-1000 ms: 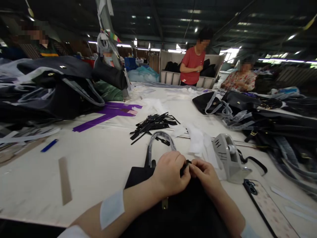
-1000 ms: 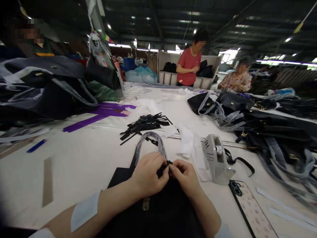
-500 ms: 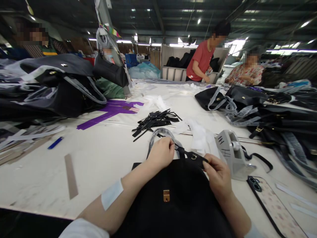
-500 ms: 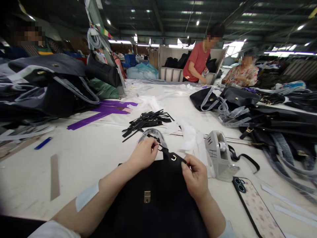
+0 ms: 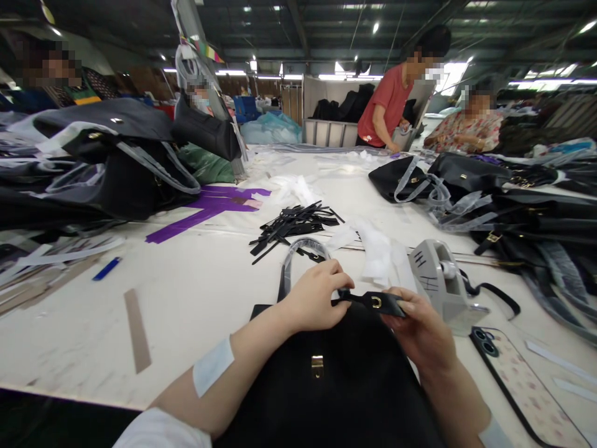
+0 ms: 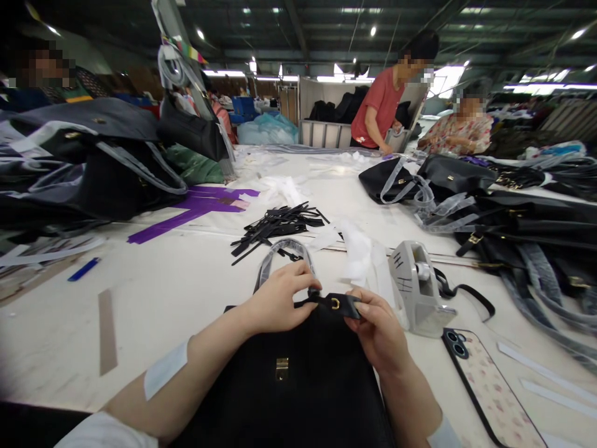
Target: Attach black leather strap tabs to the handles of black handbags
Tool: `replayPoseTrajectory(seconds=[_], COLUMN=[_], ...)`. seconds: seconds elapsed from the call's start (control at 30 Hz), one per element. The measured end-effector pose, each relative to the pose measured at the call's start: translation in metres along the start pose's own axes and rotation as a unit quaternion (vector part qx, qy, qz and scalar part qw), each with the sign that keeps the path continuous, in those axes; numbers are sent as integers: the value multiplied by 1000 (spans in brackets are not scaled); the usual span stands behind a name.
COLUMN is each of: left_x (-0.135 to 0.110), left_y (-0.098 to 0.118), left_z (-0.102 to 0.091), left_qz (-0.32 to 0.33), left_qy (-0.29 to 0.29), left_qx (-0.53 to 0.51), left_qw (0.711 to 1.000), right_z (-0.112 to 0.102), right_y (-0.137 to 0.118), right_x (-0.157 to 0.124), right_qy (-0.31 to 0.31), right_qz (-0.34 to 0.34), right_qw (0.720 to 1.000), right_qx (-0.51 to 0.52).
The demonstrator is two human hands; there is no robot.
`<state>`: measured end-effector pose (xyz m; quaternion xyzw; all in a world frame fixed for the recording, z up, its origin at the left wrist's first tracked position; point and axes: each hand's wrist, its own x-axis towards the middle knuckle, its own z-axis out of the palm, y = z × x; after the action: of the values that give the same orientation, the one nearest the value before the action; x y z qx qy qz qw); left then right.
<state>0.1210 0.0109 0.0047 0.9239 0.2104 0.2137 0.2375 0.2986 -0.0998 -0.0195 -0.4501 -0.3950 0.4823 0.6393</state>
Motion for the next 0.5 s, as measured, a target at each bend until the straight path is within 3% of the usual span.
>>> replayPoseTrajectory(seconds=[0.1, 0.33, 0.5], left_x=[1, 6, 6], left_y=[-2, -12, -14], left_z=[5, 22, 26], left_qz=[4, -39, -47], left_qy=[-39, -24, -9], left_qx=[-8, -26, 1], left_qw=[999, 999, 999], right_z=[1, -1, 0], right_y=[-4, -6, -4], right_x=[-1, -11, -12], right_qy=[-10, -117, -104], right_qz=[14, 50, 35], right_qw=[1000, 989, 990], right_qx=[20, 75, 90])
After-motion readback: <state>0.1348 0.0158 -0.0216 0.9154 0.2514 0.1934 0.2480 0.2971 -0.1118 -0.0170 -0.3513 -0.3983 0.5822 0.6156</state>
